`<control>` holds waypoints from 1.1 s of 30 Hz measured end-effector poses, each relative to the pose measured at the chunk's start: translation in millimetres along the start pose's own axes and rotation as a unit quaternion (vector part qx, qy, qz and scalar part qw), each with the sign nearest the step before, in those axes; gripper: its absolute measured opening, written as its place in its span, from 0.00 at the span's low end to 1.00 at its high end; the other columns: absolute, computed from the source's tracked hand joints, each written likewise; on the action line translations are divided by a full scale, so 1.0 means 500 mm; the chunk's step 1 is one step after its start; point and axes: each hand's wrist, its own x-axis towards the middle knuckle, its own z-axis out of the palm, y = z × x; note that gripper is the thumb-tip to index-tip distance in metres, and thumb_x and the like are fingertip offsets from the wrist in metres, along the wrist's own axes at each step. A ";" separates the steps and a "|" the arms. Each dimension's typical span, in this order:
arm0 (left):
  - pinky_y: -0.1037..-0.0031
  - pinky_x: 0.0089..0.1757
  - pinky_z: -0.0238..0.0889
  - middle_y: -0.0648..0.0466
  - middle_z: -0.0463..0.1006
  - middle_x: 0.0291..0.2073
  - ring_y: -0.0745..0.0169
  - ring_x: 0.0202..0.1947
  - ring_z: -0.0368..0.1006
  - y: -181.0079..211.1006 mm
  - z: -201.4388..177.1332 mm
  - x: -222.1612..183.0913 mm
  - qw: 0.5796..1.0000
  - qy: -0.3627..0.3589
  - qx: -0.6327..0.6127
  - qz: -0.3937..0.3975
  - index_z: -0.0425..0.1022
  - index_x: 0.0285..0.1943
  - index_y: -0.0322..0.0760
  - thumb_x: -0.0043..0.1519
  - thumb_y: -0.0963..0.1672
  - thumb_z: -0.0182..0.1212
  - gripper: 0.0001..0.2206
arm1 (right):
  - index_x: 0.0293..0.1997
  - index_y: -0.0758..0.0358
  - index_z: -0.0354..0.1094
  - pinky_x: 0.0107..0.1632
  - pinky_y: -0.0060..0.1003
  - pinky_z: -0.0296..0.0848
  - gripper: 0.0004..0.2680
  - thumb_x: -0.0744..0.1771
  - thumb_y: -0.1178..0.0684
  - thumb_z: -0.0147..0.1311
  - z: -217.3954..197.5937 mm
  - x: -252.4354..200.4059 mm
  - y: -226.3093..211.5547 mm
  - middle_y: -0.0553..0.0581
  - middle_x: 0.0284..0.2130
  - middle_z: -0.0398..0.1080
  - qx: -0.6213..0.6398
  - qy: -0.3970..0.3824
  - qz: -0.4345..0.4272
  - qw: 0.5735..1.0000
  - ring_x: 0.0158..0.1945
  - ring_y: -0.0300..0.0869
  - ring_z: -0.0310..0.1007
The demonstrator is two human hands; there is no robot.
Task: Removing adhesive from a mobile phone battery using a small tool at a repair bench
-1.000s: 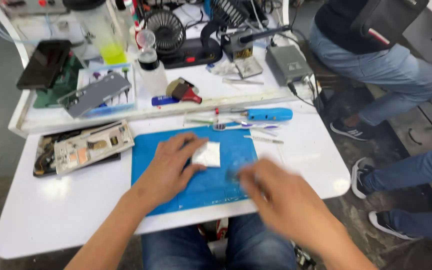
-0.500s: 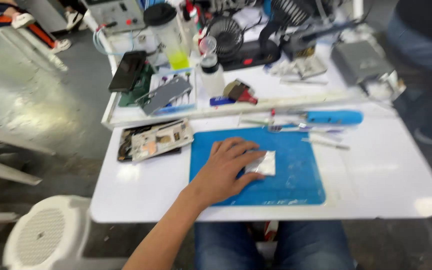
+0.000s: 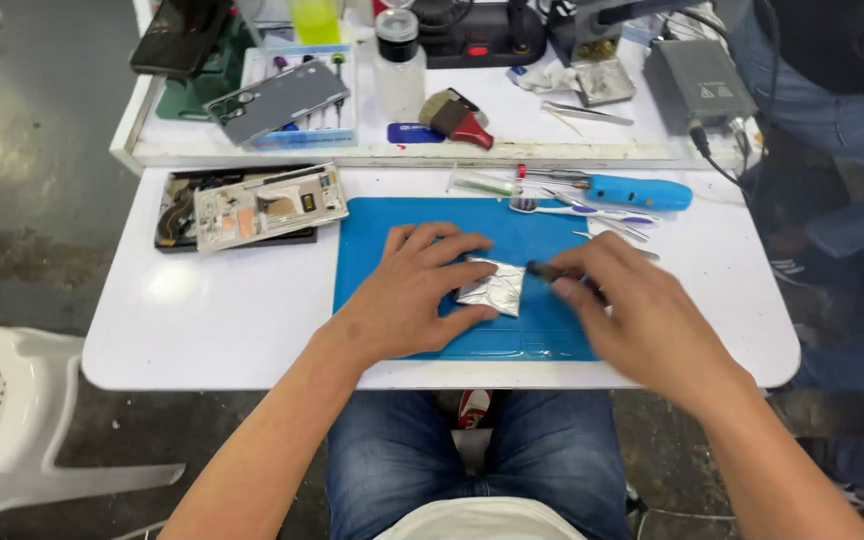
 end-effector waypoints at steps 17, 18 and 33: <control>0.56 0.60 0.48 0.59 0.80 0.54 0.58 0.60 0.64 -0.006 0.009 0.001 1.000 -0.005 0.024 -0.013 0.81 0.54 0.47 0.61 0.51 0.69 0.15 | 0.43 0.59 0.78 0.42 0.41 0.78 0.04 0.66 0.60 0.60 0.078 0.006 0.056 0.55 0.31 0.75 -0.054 0.036 -0.067 0.996 0.40 0.51 0.77; 0.56 0.60 0.48 0.58 0.80 0.54 0.57 0.60 0.64 -0.005 0.010 0.001 1.000 -0.007 0.017 -0.016 0.81 0.54 0.46 0.61 0.51 0.69 0.15 | 0.43 0.59 0.77 0.42 0.42 0.78 0.04 0.66 0.60 0.60 0.078 0.008 0.057 0.55 0.31 0.75 -0.068 0.041 -0.061 0.995 0.39 0.50 0.78; 0.54 0.61 0.47 0.59 0.80 0.54 0.59 0.60 0.64 -0.010 0.012 0.001 1.000 -0.011 0.011 -0.010 0.81 0.54 0.46 0.63 0.51 0.68 0.15 | 0.43 0.64 0.78 0.43 0.41 0.79 0.05 0.66 0.63 0.60 0.072 0.004 0.052 0.60 0.31 0.76 -0.030 0.032 -0.069 0.997 0.39 0.52 0.79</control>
